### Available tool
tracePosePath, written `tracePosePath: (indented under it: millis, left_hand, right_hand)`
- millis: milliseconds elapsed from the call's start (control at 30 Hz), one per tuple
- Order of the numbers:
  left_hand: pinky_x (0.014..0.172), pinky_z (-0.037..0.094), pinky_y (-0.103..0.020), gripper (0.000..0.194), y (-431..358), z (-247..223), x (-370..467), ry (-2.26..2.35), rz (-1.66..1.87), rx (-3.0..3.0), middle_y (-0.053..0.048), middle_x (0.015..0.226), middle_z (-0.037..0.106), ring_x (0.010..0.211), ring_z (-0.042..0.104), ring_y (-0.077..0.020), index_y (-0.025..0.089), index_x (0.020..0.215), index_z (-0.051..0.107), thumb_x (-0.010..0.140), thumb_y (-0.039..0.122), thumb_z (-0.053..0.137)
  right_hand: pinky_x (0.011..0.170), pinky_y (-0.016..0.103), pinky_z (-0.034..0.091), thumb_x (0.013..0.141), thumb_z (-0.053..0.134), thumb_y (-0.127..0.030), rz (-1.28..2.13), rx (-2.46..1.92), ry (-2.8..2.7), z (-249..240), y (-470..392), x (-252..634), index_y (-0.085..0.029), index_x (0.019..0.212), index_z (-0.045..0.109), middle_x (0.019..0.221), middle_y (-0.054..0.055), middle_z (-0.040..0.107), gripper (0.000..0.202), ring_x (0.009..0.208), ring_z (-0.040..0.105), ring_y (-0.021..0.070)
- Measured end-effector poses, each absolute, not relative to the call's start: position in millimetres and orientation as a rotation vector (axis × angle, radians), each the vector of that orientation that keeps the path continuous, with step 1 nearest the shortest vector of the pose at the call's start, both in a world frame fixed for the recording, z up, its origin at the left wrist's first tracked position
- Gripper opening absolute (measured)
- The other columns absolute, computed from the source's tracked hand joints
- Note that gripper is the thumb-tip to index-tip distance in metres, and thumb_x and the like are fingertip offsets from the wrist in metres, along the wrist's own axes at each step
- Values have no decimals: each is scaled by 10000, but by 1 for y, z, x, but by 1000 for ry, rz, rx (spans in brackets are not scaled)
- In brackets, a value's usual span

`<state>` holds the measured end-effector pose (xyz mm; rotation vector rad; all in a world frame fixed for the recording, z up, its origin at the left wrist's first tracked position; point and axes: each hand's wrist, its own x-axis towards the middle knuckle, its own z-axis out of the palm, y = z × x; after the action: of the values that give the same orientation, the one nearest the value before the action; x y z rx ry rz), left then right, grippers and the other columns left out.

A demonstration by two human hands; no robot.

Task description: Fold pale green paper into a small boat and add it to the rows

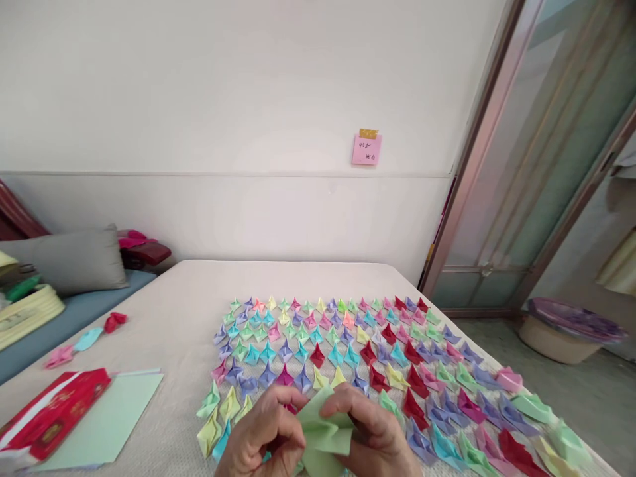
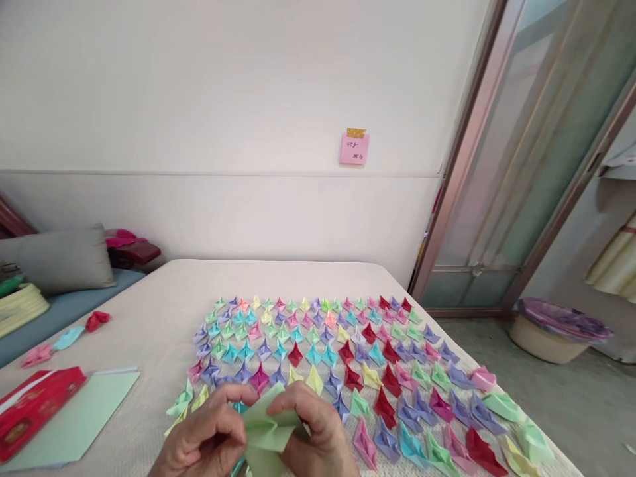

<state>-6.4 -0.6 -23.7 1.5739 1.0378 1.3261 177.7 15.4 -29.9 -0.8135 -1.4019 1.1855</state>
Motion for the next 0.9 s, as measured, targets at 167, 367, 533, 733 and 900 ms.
tracePosePath:
  millis: [167,367,533,733,900]
  left_hand:
    - [535,335,-207,218,2,-29,-7,973,1133,1401,28,726,560,567,421,-107,244,842,666,754,434,728]
    - [474,384,-207,278,3,-20,-1,1101,968,1335,44,524,534,459,500,-114,180,706,607,755,438,700]
    - [476,450,-208,331,1,-19,1,1129,1070,1245,21,483,611,445,552,-117,162,764,743,723,490,742]
    - [489,480,-211,291,-2,-22,-1,1047,1204,1154,-1,462,694,440,603,-124,221,794,823,702,494,784]
    - [522,483,-226,216,-3,-20,-5,996,1217,1159,-3,493,691,478,607,-130,221,740,822,759,427,760]
  right_hand:
    - [574,268,352,744,771,-367,1228,-894,-1435,-24,15,180,-284,719,800,667,-12,517,92,636,490,152]
    - [546,261,350,685,818,-393,1301,-895,-1319,-21,12,174,-250,653,784,609,-14,565,150,568,483,133]
    - [487,224,350,558,898,-360,1653,-895,-1000,-20,13,170,-182,616,756,499,-28,600,235,452,456,89]
    - [499,215,391,606,874,-335,1545,-916,-988,-19,12,172,-227,628,791,551,-27,632,139,500,517,98]
    - [548,245,493,677,827,-315,1562,-713,-1082,-13,9,174,-290,677,828,725,15,748,25,607,663,161]
